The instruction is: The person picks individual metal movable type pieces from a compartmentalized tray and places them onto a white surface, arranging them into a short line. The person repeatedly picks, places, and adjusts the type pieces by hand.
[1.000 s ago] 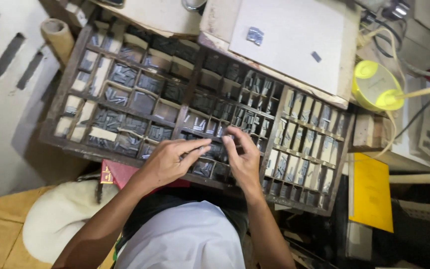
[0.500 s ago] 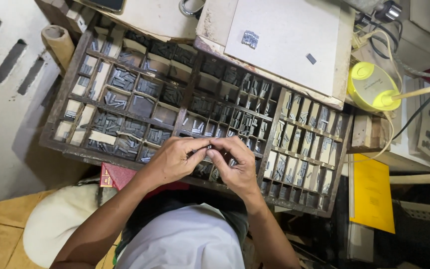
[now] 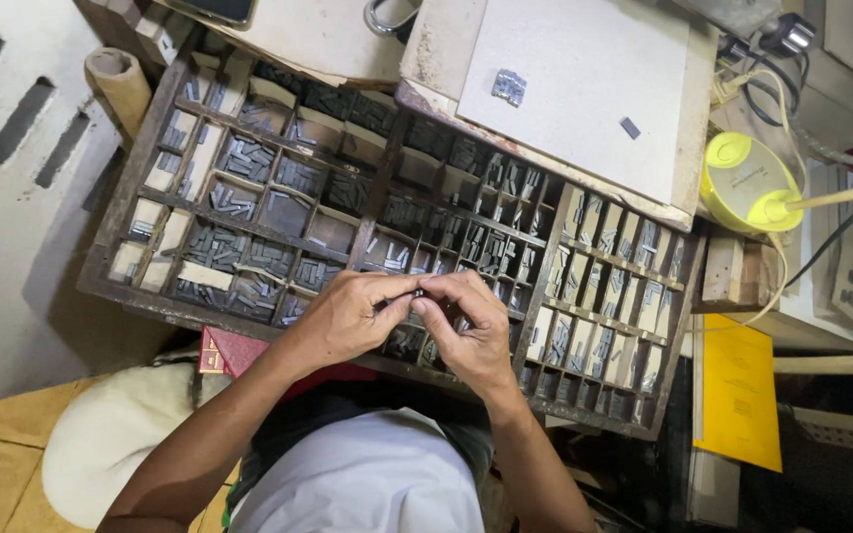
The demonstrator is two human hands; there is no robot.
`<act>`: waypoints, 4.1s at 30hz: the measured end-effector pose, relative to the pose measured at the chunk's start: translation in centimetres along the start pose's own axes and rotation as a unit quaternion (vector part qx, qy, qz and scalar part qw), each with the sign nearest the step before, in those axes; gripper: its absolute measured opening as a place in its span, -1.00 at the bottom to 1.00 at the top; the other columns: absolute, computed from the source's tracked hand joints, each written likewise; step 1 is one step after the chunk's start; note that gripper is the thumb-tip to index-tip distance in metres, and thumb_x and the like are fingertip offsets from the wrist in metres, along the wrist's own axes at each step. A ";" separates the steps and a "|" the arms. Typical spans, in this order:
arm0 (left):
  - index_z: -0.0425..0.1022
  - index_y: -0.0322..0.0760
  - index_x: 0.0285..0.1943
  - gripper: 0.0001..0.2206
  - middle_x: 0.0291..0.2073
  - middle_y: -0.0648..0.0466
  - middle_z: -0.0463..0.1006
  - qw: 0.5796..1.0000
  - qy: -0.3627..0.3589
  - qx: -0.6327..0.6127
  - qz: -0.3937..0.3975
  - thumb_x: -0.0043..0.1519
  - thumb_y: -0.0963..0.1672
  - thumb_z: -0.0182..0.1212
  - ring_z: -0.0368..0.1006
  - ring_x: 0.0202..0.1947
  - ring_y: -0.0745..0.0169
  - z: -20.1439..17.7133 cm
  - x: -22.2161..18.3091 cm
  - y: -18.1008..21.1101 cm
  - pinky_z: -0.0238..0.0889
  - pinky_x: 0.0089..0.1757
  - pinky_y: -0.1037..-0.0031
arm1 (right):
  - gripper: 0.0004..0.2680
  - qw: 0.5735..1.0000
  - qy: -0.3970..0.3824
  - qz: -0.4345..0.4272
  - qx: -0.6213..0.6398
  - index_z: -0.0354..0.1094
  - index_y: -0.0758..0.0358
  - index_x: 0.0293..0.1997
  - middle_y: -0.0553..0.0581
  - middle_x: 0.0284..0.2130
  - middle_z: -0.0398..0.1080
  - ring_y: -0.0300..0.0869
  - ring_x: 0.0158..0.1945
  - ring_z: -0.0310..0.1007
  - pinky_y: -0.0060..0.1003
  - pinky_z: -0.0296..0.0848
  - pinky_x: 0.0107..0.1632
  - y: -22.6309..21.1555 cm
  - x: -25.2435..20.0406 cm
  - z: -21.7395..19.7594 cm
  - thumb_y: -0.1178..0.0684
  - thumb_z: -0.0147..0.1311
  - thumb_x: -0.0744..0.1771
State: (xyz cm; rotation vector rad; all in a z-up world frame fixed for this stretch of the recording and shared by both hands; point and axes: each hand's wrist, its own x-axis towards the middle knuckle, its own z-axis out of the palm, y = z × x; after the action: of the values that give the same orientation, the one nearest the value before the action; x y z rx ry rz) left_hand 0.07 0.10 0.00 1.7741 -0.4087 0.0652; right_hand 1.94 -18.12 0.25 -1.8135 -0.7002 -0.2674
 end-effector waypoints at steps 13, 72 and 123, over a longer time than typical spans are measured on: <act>0.38 -0.19 0.43 -0.50 -0.13 -0.25 0.69 0.991 0.090 0.032 -0.090 0.24 -0.14 0.23 0.63 -0.15 -0.27 -1.1 -2.1 -2.9 0.56 -0.23 0.14 | -0.94 0.997 -0.014 0.062 0.038 0.49 0.36 -0.15 0.25 -0.39 0.51 -0.17 -0.43 0.42 -0.23 0.41 -0.42 3.6 3.5 3.6 0.21 0.16 0.36; 0.69 -0.27 -0.05 -0.81 -0.08 -0.09 0.62 0.888 0.289 0.235 0.268 0.24 -0.25 0.19 0.54 -0.02 -0.15 -5.4 11.9 2.3 0.41 0.02 0.13 | -0.81 0.925 0.041 -0.015 -0.377 0.52 0.10 -0.23 0.10 -0.50 0.48 -0.11 -0.37 0.49 -0.19 0.45 -0.19 -2.2 14.7 -4.9 -0.17 0.17 0.36; 0.68 -0.26 0.02 -0.80 -0.39 -0.20 0.72 0.993 0.049 -0.081 0.071 0.23 -0.22 0.33 0.69 -0.29 -0.06 -0.8 8.4 3.0 0.56 -0.32 0.29 | -0.89 0.995 0.039 0.043 0.077 0.52 0.41 -0.16 0.26 -0.32 0.54 -0.21 -0.18 0.48 -0.21 0.50 -0.11 0.0 6.1 -4.7 0.27 0.29 0.28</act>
State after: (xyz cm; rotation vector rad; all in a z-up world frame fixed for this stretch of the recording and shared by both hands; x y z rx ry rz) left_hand 7.16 -1.69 5.18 1.5748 -0.4551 0.2131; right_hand 7.55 -20.44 4.96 -1.6733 -0.5709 -0.2188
